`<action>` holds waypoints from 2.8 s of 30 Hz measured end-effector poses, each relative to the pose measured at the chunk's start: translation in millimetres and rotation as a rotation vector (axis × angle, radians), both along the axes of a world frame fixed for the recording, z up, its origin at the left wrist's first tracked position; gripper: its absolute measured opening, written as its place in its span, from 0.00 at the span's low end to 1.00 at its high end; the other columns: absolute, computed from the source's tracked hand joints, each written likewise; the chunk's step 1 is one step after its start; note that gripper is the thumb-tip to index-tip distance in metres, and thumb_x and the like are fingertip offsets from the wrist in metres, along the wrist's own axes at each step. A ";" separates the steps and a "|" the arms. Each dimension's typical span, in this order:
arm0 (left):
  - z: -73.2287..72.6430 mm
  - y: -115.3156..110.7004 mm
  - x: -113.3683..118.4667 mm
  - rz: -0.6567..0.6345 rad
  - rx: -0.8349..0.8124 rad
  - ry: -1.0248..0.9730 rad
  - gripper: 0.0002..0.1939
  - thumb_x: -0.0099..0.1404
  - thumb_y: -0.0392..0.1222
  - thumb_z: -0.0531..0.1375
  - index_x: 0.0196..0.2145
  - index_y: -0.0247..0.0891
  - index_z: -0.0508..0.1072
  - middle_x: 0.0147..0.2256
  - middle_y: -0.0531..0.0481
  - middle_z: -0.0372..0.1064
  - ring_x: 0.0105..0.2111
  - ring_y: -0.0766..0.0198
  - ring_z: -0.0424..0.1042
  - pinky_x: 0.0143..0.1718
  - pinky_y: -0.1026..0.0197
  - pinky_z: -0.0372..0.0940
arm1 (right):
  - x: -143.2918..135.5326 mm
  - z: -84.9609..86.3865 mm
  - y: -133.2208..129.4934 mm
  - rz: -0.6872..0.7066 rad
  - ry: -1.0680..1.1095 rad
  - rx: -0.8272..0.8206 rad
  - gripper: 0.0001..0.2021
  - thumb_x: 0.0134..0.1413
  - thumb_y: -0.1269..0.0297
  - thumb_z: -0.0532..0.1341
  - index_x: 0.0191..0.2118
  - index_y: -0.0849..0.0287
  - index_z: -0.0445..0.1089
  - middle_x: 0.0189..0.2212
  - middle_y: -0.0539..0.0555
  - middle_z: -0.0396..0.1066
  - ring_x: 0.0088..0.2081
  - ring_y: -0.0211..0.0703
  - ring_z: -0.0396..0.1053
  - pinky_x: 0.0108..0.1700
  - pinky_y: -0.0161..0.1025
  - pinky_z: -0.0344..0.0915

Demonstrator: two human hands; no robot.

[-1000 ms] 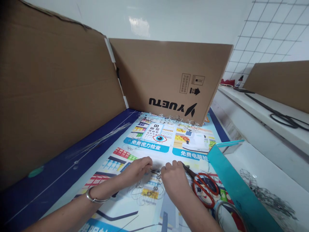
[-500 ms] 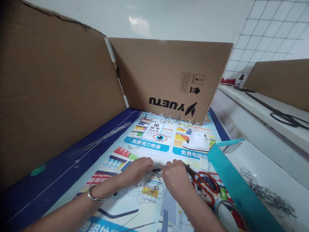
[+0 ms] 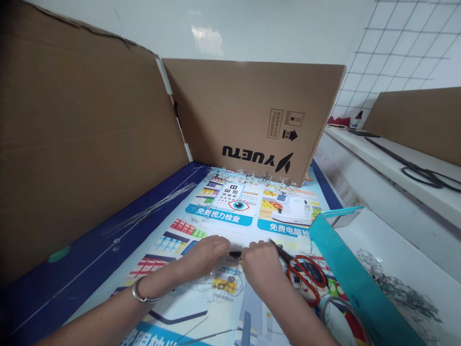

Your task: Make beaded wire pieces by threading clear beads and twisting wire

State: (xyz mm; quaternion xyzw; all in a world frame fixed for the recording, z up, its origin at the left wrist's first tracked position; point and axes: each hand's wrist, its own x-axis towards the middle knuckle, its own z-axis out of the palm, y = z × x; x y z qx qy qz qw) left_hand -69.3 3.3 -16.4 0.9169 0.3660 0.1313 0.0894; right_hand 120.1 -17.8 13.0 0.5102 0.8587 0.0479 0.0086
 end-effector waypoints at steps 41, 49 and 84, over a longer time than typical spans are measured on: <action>-9.4 4.7 -9.6 0.086 -0.103 -0.304 0.06 0.64 0.34 0.48 0.34 0.38 0.64 0.31 0.51 0.66 0.32 0.65 0.64 0.34 0.63 0.58 | 38.9 33.3 16.1 0.136 -0.023 -0.101 0.12 0.53 0.55 0.56 0.30 0.56 0.70 0.28 0.51 0.67 0.34 0.42 0.61 0.36 0.38 0.49; -13.3 7.2 -13.0 -0.022 -0.050 -0.412 0.08 0.64 0.32 0.48 0.37 0.38 0.65 0.33 0.50 0.67 0.34 0.64 0.65 0.37 0.62 0.59 | 36.3 19.2 22.2 0.142 -0.009 0.109 0.06 0.53 0.67 0.55 0.28 0.58 0.68 0.27 0.53 0.65 0.36 0.43 0.58 0.38 0.41 0.45; -14.6 4.3 -9.3 -0.075 -0.017 -0.340 0.08 0.64 0.32 0.47 0.34 0.37 0.65 0.31 0.49 0.67 0.32 0.65 0.66 0.34 0.63 0.60 | 22.8 -6.5 15.2 0.262 -0.002 0.148 0.05 0.52 0.74 0.55 0.28 0.59 0.64 0.26 0.52 0.63 0.32 0.43 0.56 0.34 0.41 0.45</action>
